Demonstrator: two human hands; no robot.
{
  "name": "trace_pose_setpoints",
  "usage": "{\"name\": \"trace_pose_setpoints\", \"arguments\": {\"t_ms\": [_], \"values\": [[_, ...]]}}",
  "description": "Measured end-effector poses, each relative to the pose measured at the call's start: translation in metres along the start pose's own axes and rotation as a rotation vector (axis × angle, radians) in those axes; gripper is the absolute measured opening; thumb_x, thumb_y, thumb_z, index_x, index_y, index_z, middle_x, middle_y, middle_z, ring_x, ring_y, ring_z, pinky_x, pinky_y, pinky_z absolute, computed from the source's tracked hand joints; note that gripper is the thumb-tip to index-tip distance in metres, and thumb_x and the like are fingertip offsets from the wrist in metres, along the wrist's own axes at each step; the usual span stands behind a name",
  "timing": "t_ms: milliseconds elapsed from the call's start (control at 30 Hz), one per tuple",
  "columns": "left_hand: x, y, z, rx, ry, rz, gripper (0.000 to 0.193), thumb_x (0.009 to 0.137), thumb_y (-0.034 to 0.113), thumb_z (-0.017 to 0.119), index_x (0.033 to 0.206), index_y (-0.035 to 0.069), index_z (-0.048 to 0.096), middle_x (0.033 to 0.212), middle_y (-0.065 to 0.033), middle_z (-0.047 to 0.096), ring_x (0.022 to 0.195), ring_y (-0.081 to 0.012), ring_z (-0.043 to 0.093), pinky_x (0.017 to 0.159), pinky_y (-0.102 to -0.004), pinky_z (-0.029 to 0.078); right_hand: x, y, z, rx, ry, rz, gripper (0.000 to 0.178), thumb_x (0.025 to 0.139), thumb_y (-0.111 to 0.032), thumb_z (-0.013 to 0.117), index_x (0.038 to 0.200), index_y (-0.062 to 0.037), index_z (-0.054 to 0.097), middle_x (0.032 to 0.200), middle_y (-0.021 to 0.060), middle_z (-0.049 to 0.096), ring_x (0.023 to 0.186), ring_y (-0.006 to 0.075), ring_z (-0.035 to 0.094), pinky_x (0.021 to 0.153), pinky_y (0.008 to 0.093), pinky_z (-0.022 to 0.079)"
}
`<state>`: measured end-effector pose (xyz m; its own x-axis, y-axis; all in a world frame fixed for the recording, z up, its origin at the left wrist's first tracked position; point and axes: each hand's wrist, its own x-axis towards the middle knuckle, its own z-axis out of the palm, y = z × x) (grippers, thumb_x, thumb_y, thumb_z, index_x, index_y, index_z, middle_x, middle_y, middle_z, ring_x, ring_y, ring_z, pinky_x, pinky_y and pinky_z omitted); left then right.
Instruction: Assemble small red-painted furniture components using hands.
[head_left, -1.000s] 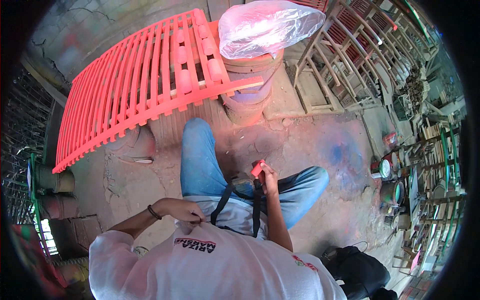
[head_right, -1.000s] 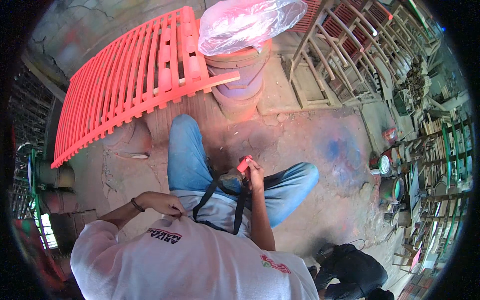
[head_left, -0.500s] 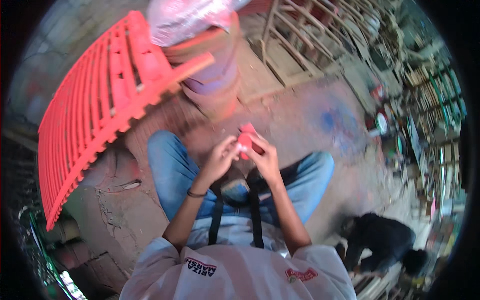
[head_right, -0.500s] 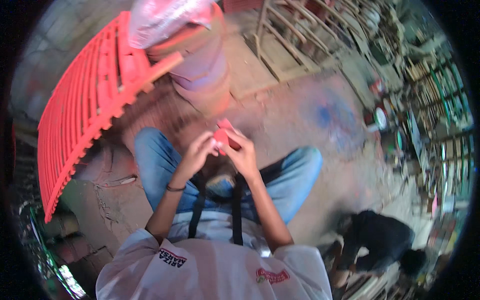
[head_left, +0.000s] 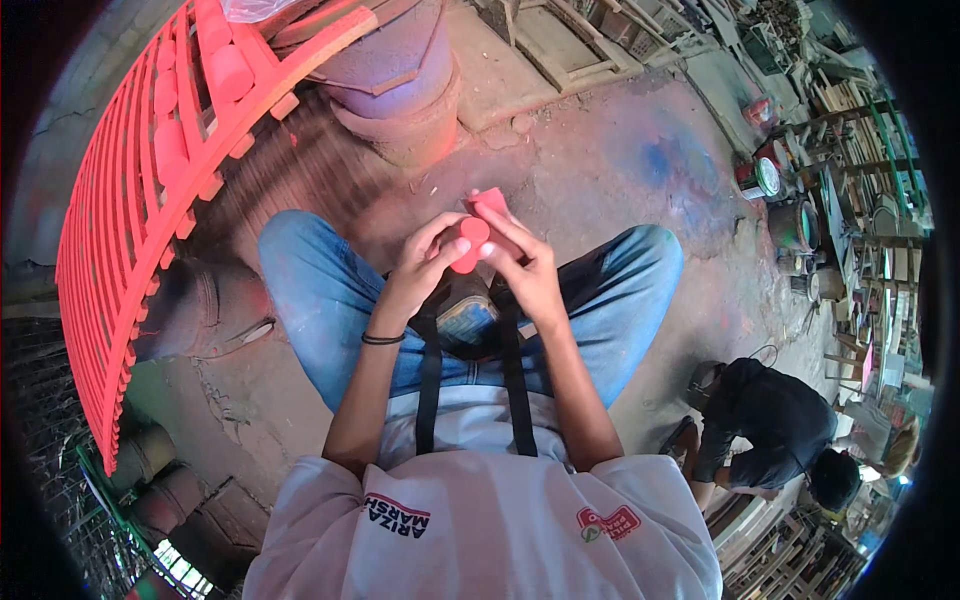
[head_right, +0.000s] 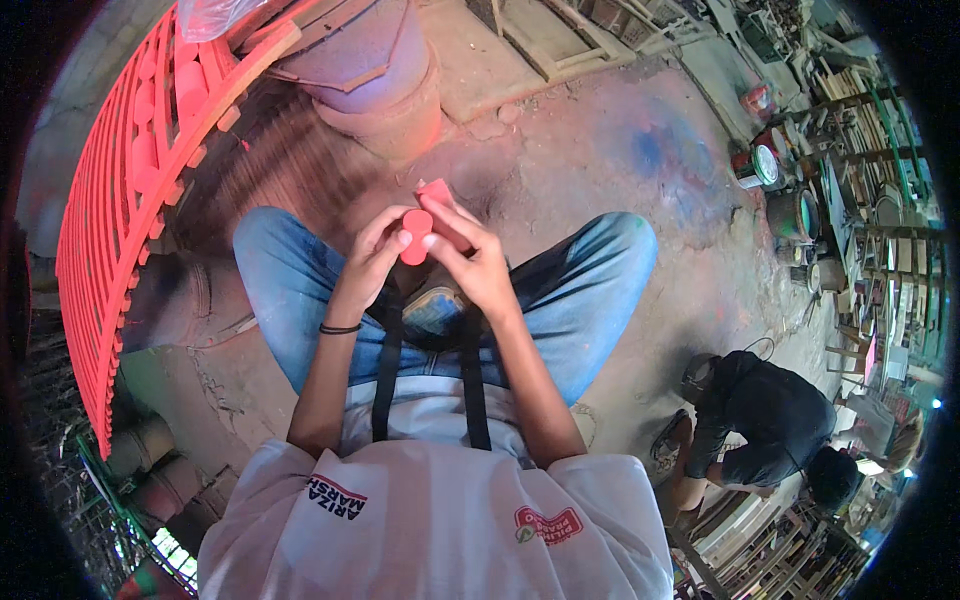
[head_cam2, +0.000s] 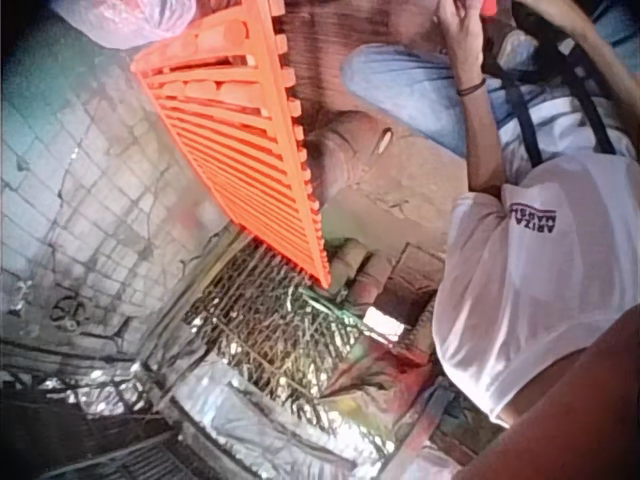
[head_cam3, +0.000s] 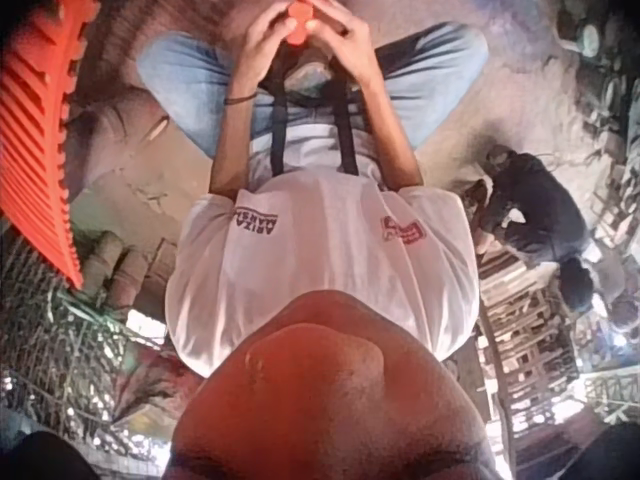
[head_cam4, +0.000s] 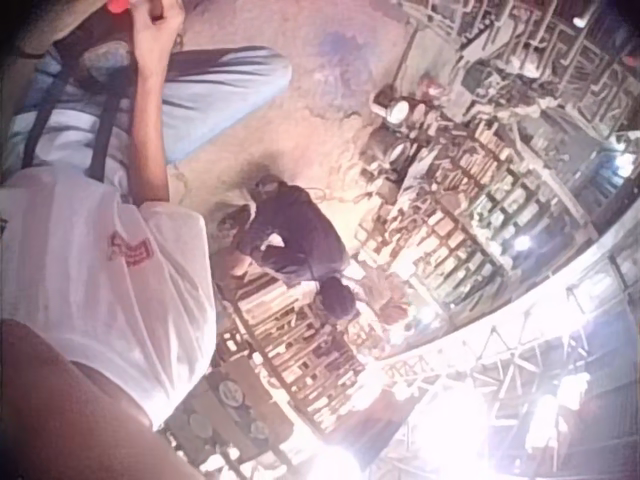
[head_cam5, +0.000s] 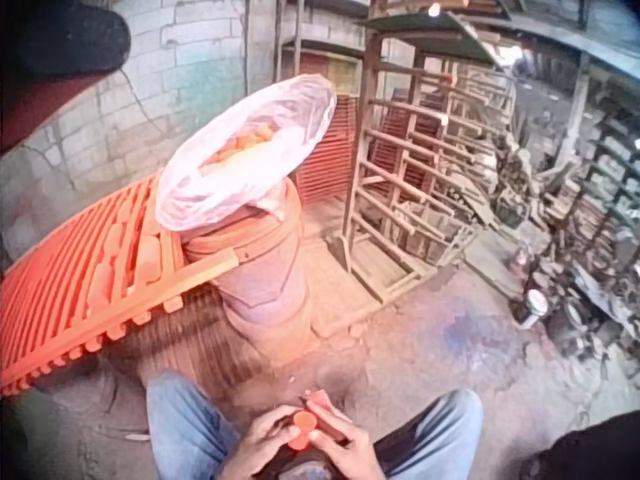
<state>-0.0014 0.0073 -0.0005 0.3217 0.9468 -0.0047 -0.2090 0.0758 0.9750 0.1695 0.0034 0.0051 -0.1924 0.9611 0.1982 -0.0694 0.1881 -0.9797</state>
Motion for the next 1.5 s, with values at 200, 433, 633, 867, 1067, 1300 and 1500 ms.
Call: {"name": "trace_pose_setpoints", "arguments": {"t_ms": [200,433,633,867,1067,1300,1500], "values": [[0.000,0.000,-0.001,-0.128,0.039,-0.049,0.025,0.094,0.008,0.057,0.117,-0.002,0.055,0.093,-0.0026,0.060,0.082,-0.0069,0.056,0.074,-0.0220,0.046,-0.003,-0.006,0.006,-0.044,0.203,0.154,0.051,0.088,0.012,0.039,0.135,-0.0054,0.051,0.137,0.0170,0.052,0.116,0.0237,0.058,0.095,0.0281,0.044],[-0.002,-0.008,-0.007,0.248,0.154,-0.004,0.029,0.090,0.008,0.061,0.116,-0.003,0.058,0.092,-0.0072,0.064,0.077,-0.0095,0.057,0.070,-0.0230,0.047,-0.001,0.003,0.004,-0.510,0.038,-0.254,0.054,0.072,0.013,0.048,0.117,-0.0099,0.066,0.128,0.0079,0.060,0.130,0.0360,0.044,0.108,0.0430,0.035],[-0.003,0.001,-0.004,0.386,0.161,0.076,0.028,0.087,0.009,0.065,0.111,-0.005,0.060,0.098,-0.0125,0.066,0.089,-0.0164,0.062,0.079,-0.0291,0.049,-0.001,0.006,0.006,-0.553,0.024,-0.255,0.053,0.073,0.011,0.048,0.118,-0.0104,0.066,0.126,0.0060,0.062,0.126,0.0348,0.048,0.107,0.0436,0.034],[-0.004,0.000,0.001,0.489,0.157,0.243,0.030,0.087,0.009,0.064,0.113,-0.006,0.060,0.098,-0.0105,0.067,0.087,-0.0139,0.061,0.078,-0.0270,0.049,-0.007,0.008,0.006,-0.523,0.038,-0.252,0.058,0.069,0.015,0.047,0.118,-0.0094,0.066,0.125,0.0064,0.062,0.124,0.0362,0.047,0.108,0.0435,0.034],[-0.004,0.000,-0.002,0.500,0.166,0.184,0.028,0.086,0.007,0.065,0.110,-0.006,0.061,0.100,-0.0155,0.066,0.091,-0.0197,0.064,0.081,-0.0311,0.049,-0.012,0.008,0.005,-0.543,-0.001,-0.262,0.059,0.069,0.015,0.047,0.119,-0.0098,0.065,0.125,0.0067,0.062,0.124,0.0368,0.047,0.108,0.0433,0.035],[-0.005,-0.002,-0.004,0.476,0.165,0.080,0.028,0.087,0.009,0.064,0.110,-0.006,0.061,0.100,-0.0150,0.067,0.092,-0.0190,0.063,0.081,-0.0298,0.049,-0.009,0.010,0.006,-0.533,0.011,-0.264,0.059,0.069,0.014,0.046,0.120,-0.0097,0.065,0.126,0.0076,0.062,0.124,0.0369,0.047,0.108,0.0434,0.035],[-0.006,-0.006,0.001,0.365,0.198,0.048,0.029,0.089,0.010,0.063,0.112,-0.006,0.061,0.101,-0.0143,0.067,0.093,-0.0171,0.063,0.081,-0.0295,0.049,-0.006,0.007,0.007,-0.545,0.035,-0.226,0.057,0.069,0.015,0.046,0.118,-0.0076,0.065,0.125,0.0078,0.062,0.122,0.0369,0.049,0.107,0.0435,0.036]]}}
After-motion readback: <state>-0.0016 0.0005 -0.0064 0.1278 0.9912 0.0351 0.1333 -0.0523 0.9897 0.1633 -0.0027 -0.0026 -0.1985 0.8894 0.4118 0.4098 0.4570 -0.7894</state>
